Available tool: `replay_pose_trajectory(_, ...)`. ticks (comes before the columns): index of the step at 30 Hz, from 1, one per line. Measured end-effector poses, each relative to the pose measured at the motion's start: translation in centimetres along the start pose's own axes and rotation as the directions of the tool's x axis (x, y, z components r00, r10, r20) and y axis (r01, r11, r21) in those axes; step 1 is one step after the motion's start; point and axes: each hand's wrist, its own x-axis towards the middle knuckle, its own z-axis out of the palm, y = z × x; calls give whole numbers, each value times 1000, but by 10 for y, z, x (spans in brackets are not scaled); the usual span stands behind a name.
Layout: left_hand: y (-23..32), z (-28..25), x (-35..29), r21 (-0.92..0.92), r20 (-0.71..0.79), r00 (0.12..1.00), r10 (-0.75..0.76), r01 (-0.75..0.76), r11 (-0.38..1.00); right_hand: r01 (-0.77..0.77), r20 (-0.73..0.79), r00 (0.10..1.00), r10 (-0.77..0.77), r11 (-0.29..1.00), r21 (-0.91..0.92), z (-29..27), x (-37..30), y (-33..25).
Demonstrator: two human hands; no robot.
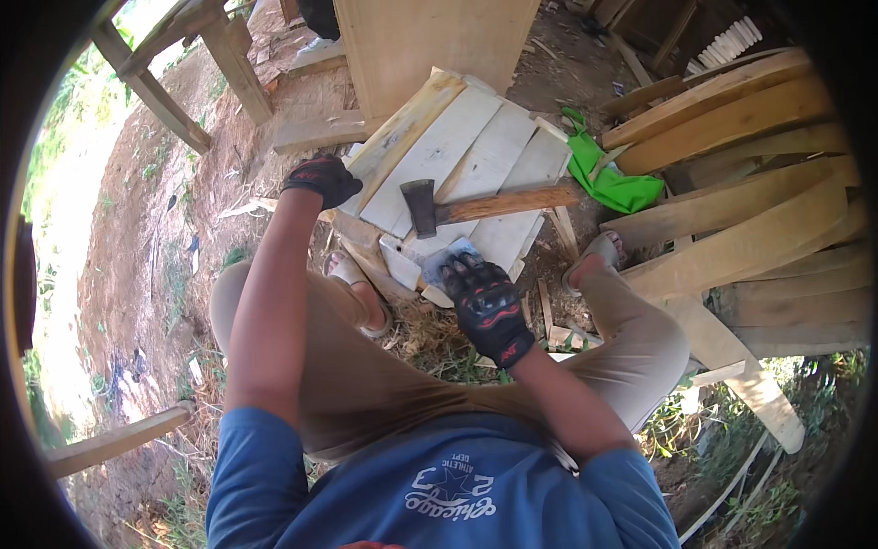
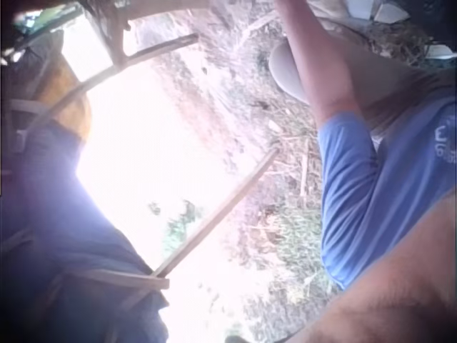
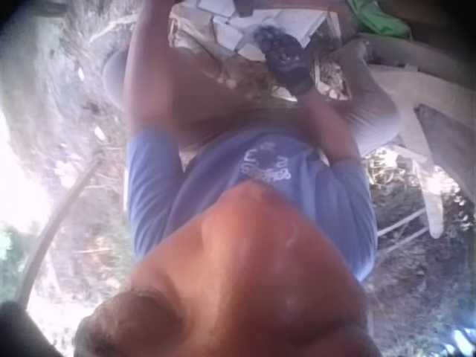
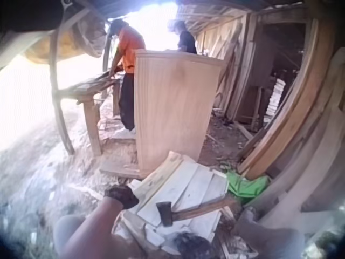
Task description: The person sands a wooden assembly with a piece of sandpaper held by hand.
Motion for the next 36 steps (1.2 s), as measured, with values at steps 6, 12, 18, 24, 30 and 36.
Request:
replay_pose_trajectory(6, 2, 4, -4, -23, 4, 1000, 30, -30, 999, 25, 21, 1000, -23, 996, -84, -16, -43, 14)
replay_pose_trajectory(12, 2, 0, -2, 3, 2, 1000, 29, -29, 1000, -164, 56, 985, 161, 986, 38, -24, -51, 29)
replay_pose_trajectory(18, -4, 0, -4, -5, 0, 1000, 20, -20, 1000, -22, -11, 1000, 22, 1000, -10, -6, 2, 1)
replay_pose_trajectory(24, -4, 0, -3, -33, -18, 999, 45, -46, 998, 5, 80, 997, -1, 999, -46, -2, -24, 5)
replay_pose_trajectory(30, -17, -5, -2, 5, 17, 995, 97, -97, 995, 56, 39, 998, -56, 998, 6, -15, -59, 25)
replay_pose_trajectory(36, -1, -8, -13, 49, 77, 994, 71, -75, 996, 21, -55, 998, -15, 993, 115, 7, -16, 12)
